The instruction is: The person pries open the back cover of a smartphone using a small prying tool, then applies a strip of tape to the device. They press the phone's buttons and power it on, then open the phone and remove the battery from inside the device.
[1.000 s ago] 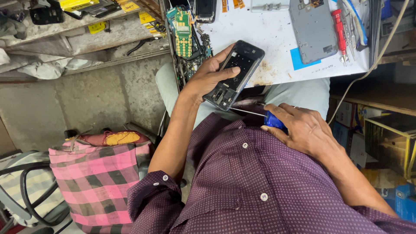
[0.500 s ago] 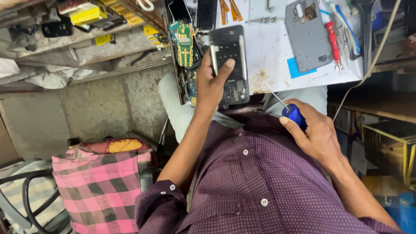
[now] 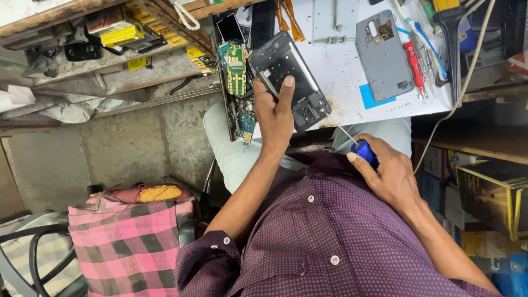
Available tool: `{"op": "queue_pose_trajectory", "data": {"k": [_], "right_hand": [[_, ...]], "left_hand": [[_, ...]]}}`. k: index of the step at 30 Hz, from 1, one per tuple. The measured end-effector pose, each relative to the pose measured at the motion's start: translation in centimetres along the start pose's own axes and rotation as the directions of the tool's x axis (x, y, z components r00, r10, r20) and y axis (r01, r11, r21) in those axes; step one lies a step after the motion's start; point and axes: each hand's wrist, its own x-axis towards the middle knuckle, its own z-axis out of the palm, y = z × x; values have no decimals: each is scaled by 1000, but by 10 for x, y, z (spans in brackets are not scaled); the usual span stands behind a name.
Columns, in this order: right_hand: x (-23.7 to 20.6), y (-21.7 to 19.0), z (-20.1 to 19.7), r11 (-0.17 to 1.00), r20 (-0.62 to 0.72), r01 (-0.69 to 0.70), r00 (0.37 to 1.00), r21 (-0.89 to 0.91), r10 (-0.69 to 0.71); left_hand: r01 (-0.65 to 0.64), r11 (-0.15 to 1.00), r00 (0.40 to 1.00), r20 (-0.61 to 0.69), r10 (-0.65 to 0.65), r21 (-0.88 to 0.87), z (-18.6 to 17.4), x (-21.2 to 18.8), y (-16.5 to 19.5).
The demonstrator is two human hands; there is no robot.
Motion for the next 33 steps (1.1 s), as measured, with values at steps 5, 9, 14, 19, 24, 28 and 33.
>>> {"op": "queue_pose_trajectory", "data": {"k": [5, 9, 14, 19, 24, 28, 33], "right_hand": [[-2, -1, 4, 990, -6, 141, 990, -23, -141], [-3, 0, 5, 985, 20, 152, 988, -76, -150], [-1, 2, 7, 979, 37, 158, 987, -128, -155], [1, 7, 11, 959, 87, 230, 972, -163, -218], [0, 17, 12, 952, -5, 295, 955, 79, -296], [-2, 25, 11, 880, -77, -60, 991, 471, 109], [2, 31, 3, 792, -136, -41, 978, 609, 156]], "left_hand": [[12, 998, 1000, -30, -10, 65, 0, 2, -3], [20, 999, 999, -49, -18, 41, -1, 2, -6], [17, 999, 999, -39, -19, -52, 1, 0, -9], [5, 1000, 999, -51, -5, -9, 4, -3, -10], [54, 993, 998, -31, -57, -106, 3, 2, -2], [376, 825, 925, 121, -360, -421, -5, -1, 19], [637, 635, 756, 516, -402, -438, 4, -44, 60]]}}
